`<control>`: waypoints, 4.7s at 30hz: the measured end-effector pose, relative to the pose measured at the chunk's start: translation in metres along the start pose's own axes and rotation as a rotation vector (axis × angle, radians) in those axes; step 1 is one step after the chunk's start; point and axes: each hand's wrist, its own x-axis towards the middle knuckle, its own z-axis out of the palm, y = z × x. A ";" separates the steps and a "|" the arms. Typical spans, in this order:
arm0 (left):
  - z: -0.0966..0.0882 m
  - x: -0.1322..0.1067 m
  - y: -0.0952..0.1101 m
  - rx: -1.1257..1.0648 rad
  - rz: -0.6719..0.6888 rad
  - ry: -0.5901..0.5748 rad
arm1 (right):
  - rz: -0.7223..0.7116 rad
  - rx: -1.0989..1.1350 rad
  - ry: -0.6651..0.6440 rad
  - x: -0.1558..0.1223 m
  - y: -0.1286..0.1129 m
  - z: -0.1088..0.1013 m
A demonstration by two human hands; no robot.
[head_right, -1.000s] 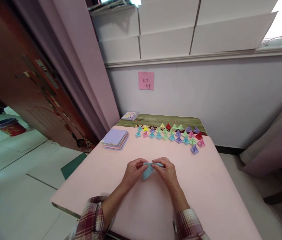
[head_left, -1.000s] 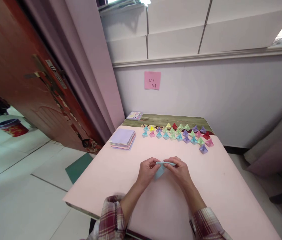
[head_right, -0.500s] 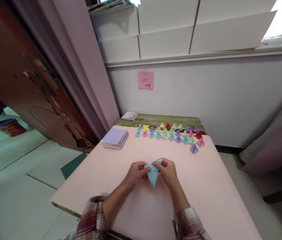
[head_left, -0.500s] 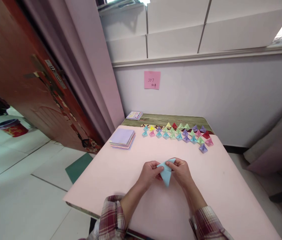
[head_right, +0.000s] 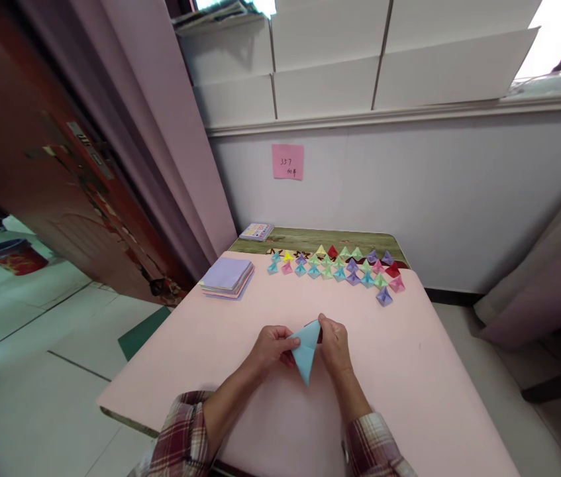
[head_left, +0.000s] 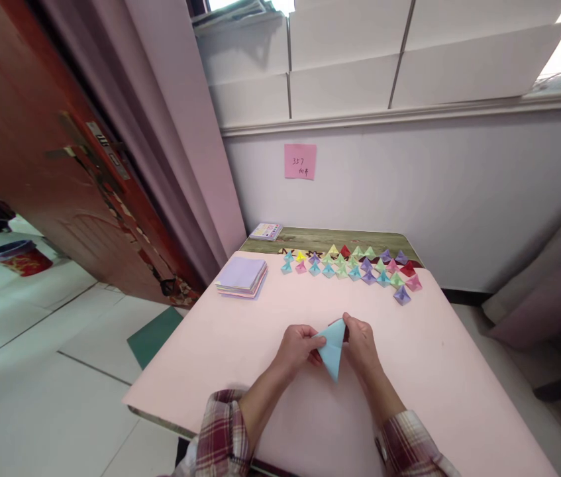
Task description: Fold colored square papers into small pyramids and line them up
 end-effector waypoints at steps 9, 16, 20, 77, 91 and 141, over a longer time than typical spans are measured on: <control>-0.003 0.007 -0.007 -0.183 0.171 0.307 | 0.239 0.201 -0.234 0.001 0.000 0.001; 0.000 0.010 -0.018 -0.181 0.235 0.406 | 0.184 0.138 -0.358 -0.007 -0.007 0.014; 0.002 0.010 -0.018 -0.194 0.248 0.441 | 0.215 0.124 -0.350 -0.006 -0.007 0.012; 0.006 0.018 -0.029 0.100 0.346 0.341 | -0.208 -0.398 0.004 -0.011 0.005 0.016; 0.007 0.021 -0.020 0.607 0.724 0.404 | -0.593 -0.676 0.182 -0.011 0.011 0.018; 0.025 0.012 0.002 -0.113 0.279 0.343 | -0.804 -0.800 0.229 -0.013 0.010 0.007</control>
